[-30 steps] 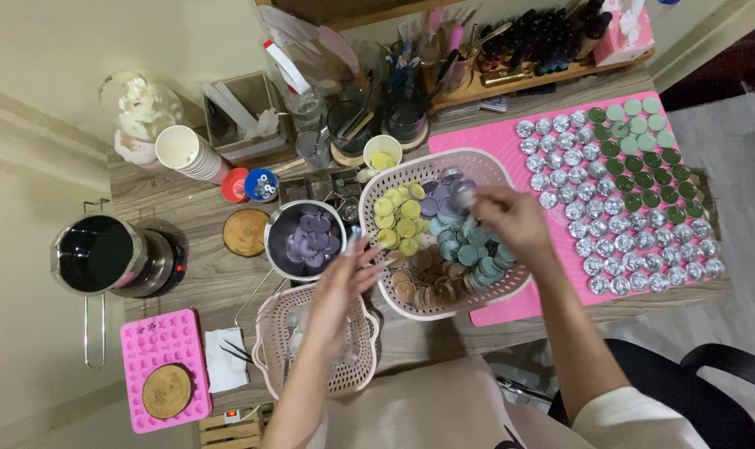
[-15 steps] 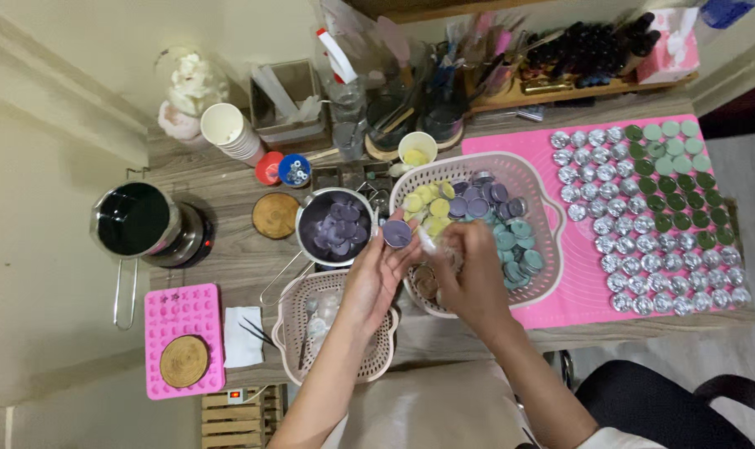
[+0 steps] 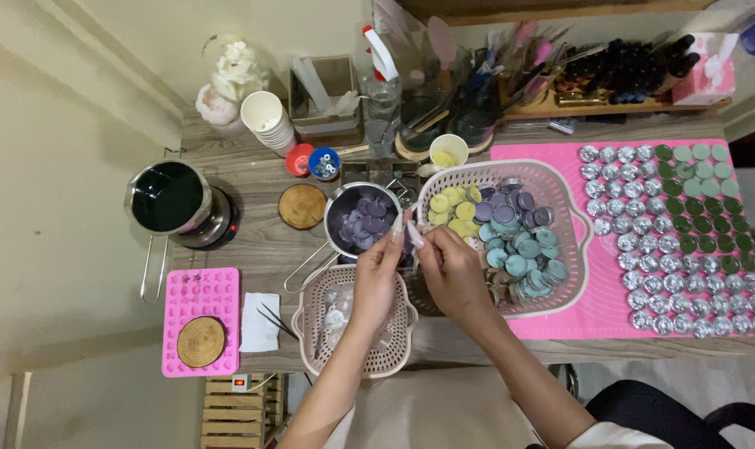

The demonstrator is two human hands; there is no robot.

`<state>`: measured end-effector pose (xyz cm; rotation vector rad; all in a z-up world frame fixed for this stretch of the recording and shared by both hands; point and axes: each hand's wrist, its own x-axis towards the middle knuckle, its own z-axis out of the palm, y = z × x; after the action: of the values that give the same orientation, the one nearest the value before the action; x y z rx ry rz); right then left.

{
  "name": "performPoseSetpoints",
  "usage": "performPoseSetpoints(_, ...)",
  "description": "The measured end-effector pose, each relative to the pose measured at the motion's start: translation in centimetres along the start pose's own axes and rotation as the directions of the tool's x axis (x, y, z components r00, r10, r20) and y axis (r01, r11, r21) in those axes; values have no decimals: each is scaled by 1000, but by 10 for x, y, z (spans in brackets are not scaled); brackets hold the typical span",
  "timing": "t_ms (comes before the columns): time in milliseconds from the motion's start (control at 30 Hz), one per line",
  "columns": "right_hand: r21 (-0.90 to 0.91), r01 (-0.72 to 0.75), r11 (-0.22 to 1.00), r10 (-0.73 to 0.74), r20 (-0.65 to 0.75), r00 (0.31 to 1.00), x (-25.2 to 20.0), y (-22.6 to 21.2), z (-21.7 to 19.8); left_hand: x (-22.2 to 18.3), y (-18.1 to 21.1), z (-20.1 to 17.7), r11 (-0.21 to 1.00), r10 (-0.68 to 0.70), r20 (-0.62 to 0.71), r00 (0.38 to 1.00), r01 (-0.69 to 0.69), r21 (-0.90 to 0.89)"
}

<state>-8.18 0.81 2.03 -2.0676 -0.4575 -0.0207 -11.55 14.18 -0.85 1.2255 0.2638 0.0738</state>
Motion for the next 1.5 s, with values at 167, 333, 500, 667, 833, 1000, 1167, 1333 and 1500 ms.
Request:
performPoseSetpoints(167, 57, 9, 998, -10, 16, 1000, 5, -7, 10, 0, 0, -9, 999, 10, -6, 1000, -10, -46)
performPoseSetpoints(333, -75, 249, 966, -248, 25, 969, 10, -11, 23, -5, 5, -14, 993, -13, -106, 994, 25, 116)
performPoseSetpoints(500, -61, 266, 962, -266, 19, 964, 10, -20, 33, -11, 9, -15, 871, 229, -164, 960, -127, 475)
performPoseSetpoints(667, -19, 119, 993, -118, 18, 993, 8, -34, 42, -13, 14, -23, 847, 297, -83, 951, -222, 482)
performPoseSetpoints(833, 137, -52, 989, 35, 128, 991, 15, -44, 48, -10, 19, -31, 949, 185, -139, 973, -140, 283)
performPoseSetpoints(1000, 149, -85, 985, 65, 134, 989, 17, -57, 52, -14, 21, -35, 983, 124, -196, 973, -93, 161)
performPoseSetpoints(1167, 165, -85, 983, 68, 106, 992, 18, -68, 58, -13, 15, -43, 999, 38, -235, 971, -45, -25)
performPoseSetpoints(1333, 250, -132, 959, 159, -89, 983, 34, -55, 11, 10, 18, -109, 955, -150, -480, 865, 2, -296)
performPoseSetpoints(1500, -210, 39, 977, -39, 4, 999, 59, -13, 29, 3, 11, -144, 919, -19, -223, 975, -70, -387)
